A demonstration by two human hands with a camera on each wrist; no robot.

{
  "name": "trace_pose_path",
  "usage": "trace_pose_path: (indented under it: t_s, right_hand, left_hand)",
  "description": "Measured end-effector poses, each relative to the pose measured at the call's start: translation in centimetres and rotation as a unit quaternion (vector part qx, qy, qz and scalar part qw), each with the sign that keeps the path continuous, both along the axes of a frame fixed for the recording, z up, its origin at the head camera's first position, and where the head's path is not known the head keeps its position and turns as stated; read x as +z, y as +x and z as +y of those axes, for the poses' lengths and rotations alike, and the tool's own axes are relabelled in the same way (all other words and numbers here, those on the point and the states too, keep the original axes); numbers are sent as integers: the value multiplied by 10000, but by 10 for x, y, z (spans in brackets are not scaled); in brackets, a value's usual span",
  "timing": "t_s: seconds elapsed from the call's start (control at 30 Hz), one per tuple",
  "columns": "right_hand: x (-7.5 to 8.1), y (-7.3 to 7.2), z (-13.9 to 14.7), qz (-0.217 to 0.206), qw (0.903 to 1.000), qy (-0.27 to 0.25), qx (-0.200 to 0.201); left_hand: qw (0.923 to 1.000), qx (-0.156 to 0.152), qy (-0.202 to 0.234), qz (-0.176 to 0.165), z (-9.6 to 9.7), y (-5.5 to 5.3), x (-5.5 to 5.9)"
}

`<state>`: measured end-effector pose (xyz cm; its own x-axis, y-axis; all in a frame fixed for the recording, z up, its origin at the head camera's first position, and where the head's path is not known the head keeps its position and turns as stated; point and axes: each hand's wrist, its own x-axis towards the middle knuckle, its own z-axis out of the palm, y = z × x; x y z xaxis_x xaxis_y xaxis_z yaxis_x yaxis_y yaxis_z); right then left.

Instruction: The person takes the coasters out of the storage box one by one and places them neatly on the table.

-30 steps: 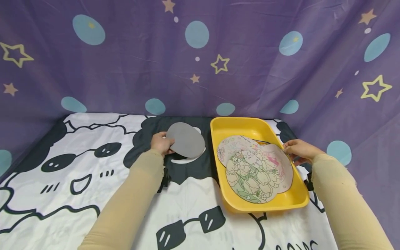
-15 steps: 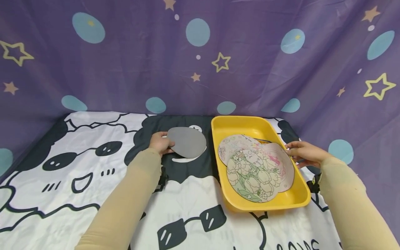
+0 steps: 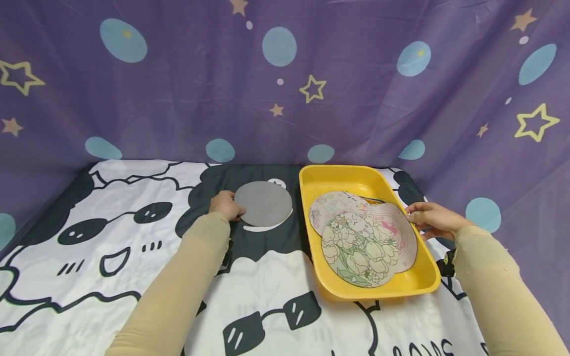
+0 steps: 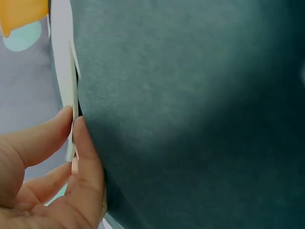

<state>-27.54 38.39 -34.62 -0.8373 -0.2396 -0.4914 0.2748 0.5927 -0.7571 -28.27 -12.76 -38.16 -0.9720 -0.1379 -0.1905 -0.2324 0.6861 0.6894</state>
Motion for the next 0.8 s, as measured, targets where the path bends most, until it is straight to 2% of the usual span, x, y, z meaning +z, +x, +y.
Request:
trace_pose_path:
  t_s: [0.2, 0.3, 0.37, 0.47, 0.6, 0.7, 0.8]
  right_hand:
    - [-3, 0, 1, 6, 9999, -91, -97]
    - [-5, 1, 1, 10, 9998, -143, -156]
    - [-6, 1, 2, 9, 9996, -185, -196]
    - [-7, 2, 3, 22, 9995, -244, -222]
    - [-7, 4, 4, 11, 9993, -288, -221]
    - [-8, 5, 5, -23, 9993, -332, -162]
    - [-7, 5, 5, -3, 9993, -363, -28]
  left_hand:
    - [9971, -136, -714, 239, 2, 3, 2]
    - [9961, -118, -800, 367, 6, 3, 6]
    - [9968, -95, -635, 482, 11, 3, 9]
    - [9968, -84, -167, 777, 23, 3, 15]
    - [9924, -252, 430, 1128, 47, 6, 27]
    - [9877, -571, 730, 1262, 71, 13, 39]
    - [9804, -1050, 950, 1368, 97, 24, 51]
